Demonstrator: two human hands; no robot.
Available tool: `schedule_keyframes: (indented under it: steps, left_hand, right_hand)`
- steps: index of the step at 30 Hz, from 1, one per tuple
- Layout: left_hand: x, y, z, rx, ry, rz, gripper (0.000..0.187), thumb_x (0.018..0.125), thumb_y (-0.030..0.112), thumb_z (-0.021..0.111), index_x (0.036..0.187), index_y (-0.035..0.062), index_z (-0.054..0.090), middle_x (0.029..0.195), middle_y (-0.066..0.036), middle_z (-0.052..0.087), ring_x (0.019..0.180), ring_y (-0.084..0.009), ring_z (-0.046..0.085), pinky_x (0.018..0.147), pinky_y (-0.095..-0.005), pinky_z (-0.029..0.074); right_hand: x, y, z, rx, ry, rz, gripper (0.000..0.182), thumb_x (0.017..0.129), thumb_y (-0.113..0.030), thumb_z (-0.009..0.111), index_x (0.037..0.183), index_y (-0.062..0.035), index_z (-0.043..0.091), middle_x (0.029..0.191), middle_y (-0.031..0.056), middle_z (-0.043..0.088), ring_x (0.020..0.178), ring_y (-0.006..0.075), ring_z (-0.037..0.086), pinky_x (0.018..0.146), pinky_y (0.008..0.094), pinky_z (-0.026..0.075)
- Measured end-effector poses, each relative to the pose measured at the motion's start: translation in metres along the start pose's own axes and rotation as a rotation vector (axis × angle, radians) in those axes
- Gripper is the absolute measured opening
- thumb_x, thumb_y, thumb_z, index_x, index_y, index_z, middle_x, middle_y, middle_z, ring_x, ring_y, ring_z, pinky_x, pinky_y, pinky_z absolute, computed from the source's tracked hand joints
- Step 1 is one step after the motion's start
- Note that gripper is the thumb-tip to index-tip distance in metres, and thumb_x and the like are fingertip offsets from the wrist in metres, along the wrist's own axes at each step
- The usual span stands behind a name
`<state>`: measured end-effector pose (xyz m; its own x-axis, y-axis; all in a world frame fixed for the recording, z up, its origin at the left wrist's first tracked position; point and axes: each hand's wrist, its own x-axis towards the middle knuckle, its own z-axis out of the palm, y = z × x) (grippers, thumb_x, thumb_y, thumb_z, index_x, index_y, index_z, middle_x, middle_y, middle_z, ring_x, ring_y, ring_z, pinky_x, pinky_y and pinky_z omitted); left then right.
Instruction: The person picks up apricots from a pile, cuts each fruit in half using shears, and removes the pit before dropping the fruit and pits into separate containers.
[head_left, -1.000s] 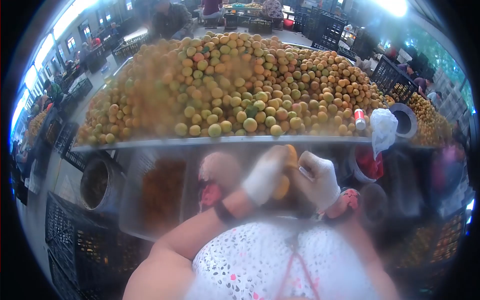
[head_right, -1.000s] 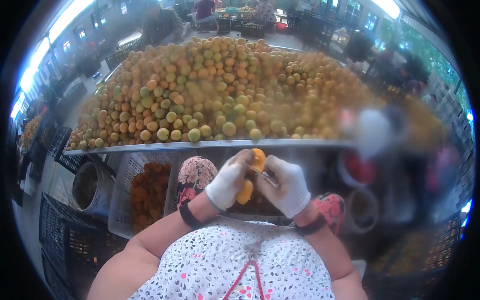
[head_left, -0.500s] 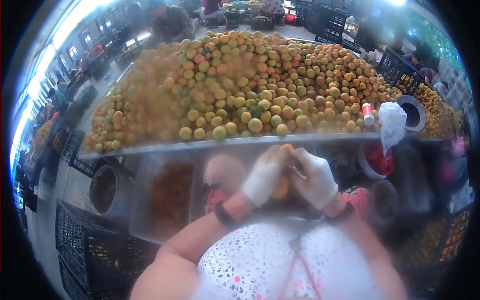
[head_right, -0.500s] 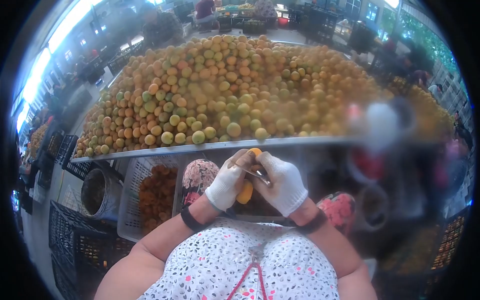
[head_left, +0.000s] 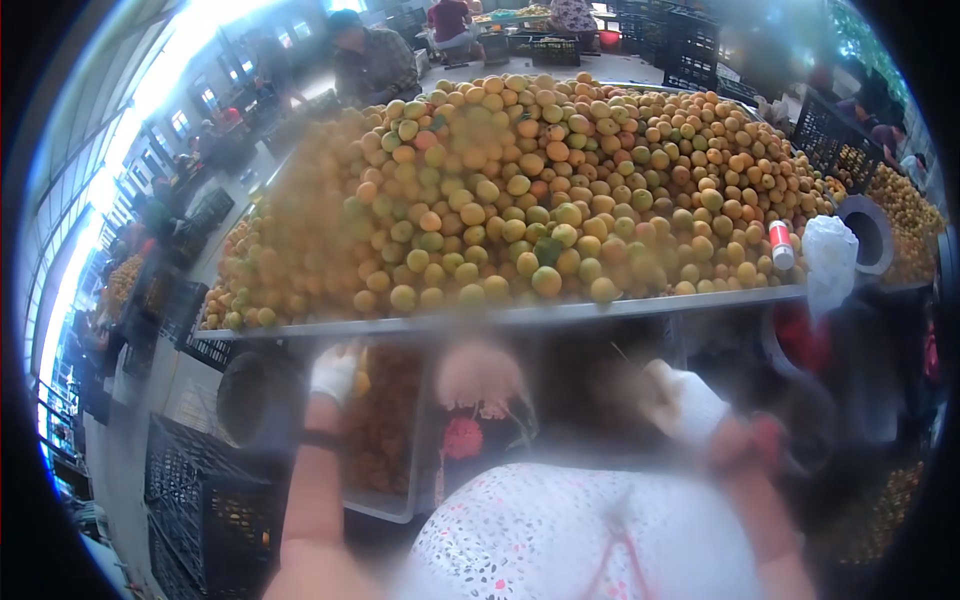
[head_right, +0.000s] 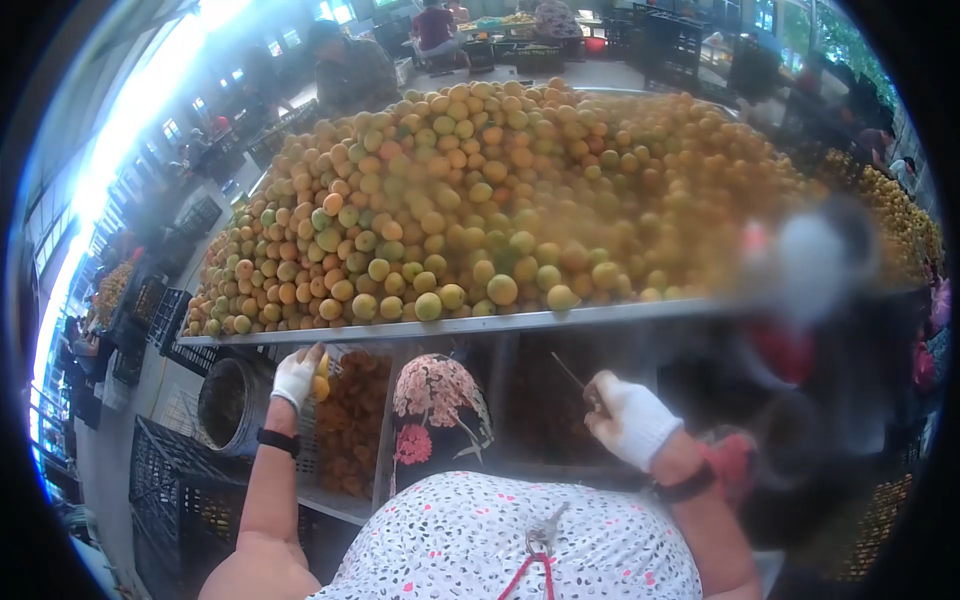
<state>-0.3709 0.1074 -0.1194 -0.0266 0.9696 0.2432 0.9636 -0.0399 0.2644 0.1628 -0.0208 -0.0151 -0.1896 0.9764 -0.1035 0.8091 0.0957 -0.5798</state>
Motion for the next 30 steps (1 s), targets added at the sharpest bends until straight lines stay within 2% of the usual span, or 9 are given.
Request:
schedule_keyframes:
  steps: [3,5,7,13,15,18,22,26,30]
  left_hand:
    - [0.024,-0.021,-0.03,-0.153,0.067,-0.288,0.045,0.092,0.046,0.061,0.1,0.0025,0.069,0.095,-0.022,0.067,0.094,-0.0413,0.062,0.084,-0.0453,0.049]
    - [0.059,-0.059,-0.021,0.302,0.195,0.232,0.036,0.092,0.036,0.062,0.103,0.002,0.067,0.106,-0.021,0.065,0.095,-0.0401,0.062,0.085,-0.0438,0.049]
    - [0.1,-0.004,-0.031,-0.093,0.305,-0.066,0.027,0.092,0.023,0.06,0.111,0.0044,0.065,0.11,-0.021,0.062,0.103,-0.0362,0.06,0.088,-0.0412,0.048]
    - [0.224,0.055,-0.008,-0.14,0.233,-0.132,0.059,0.082,0.028,0.072,0.131,0.0007,0.053,0.125,-0.022,0.058,0.116,-0.0365,0.056,0.099,-0.0399,0.045]
    - [0.278,0.015,0.041,0.02,0.543,0.046,0.067,0.083,0.036,0.067,0.139,0.0051,0.049,0.13,-0.026,0.057,0.121,-0.04,0.054,0.103,-0.0441,0.043]
    - [0.306,0.037,0.032,-0.027,0.246,-0.173,0.07,0.085,0.035,0.062,0.146,0.0072,0.04,0.135,-0.025,0.054,0.124,-0.0391,0.053,0.106,-0.043,0.041]
    - [0.32,0.044,0.021,-0.025,0.284,-0.139,0.059,0.084,0.032,0.065,0.134,0.0026,0.054,0.117,-0.023,0.067,0.11,-0.0362,0.063,0.096,-0.0409,0.047]
    - [0.279,0.06,0.015,-0.285,0.303,0.273,0.036,0.092,0.027,0.061,0.118,0.0034,0.065,0.103,-0.016,0.068,0.097,-0.0301,0.065,0.084,-0.0373,0.052]
    - [0.189,0.138,0.013,-1.686,-0.225,-0.163,0.04,0.093,0.025,0.064,0.126,0.0018,0.057,0.107,-0.015,0.066,0.086,-0.0249,0.066,0.074,-0.034,0.057]
  right_hand:
    - [0.009,0.016,0.007,-0.128,-0.177,0.136,0.028,0.087,-0.019,0.066,0.103,0.0008,0.055,0.083,0.0251,0.067,0.083,0.0436,0.066,0.072,0.0471,0.052]
    - [0.016,0.028,0.014,-0.131,-0.241,0.186,0.03,0.086,-0.02,0.067,0.104,0.0006,0.055,0.084,0.0246,0.068,0.082,0.0427,0.067,0.072,0.047,0.053]
    - [0.02,0.013,0.005,0.007,-0.144,0.103,0.032,0.086,-0.022,0.067,0.105,0.0002,0.055,0.083,0.0235,0.069,0.081,0.042,0.068,0.072,0.0471,0.054]
    - [0.04,0.074,0.038,-0.224,-0.131,0.003,0.026,0.085,-0.023,0.069,0.1,-0.0042,0.059,0.08,0.0224,0.068,0.076,0.042,0.067,0.067,0.0472,0.054]
    - [0.053,0.062,0.029,0.008,-0.095,0.015,0.027,0.084,-0.025,0.07,0.1,-0.0058,0.059,0.078,0.0218,0.068,0.074,0.0409,0.067,0.065,0.0479,0.054]
    - [0.064,0.058,0.024,-0.041,-0.101,0.002,0.027,0.083,-0.025,0.071,0.099,-0.0063,0.06,0.077,0.0222,0.067,0.075,0.0402,0.067,0.065,0.0471,0.054]
    - [0.073,0.063,0.03,-0.136,-0.154,0.086,0.023,0.084,-0.022,0.071,0.098,-0.0065,0.06,0.078,0.0228,0.067,0.074,0.0403,0.067,0.063,0.0476,0.053]
    - [0.081,0.008,-0.001,0.365,-0.025,0.067,0.021,0.086,-0.007,0.067,0.106,-0.0042,0.06,0.082,0.0171,0.068,0.078,0.032,0.07,0.068,0.0364,0.053]
    - [0.075,0.027,0.029,0.691,0.283,-0.003,0.015,0.098,-0.01,0.056,0.111,-0.0032,0.06,0.079,0.0022,0.063,0.065,0.0113,0.058,0.058,0.0239,0.046]
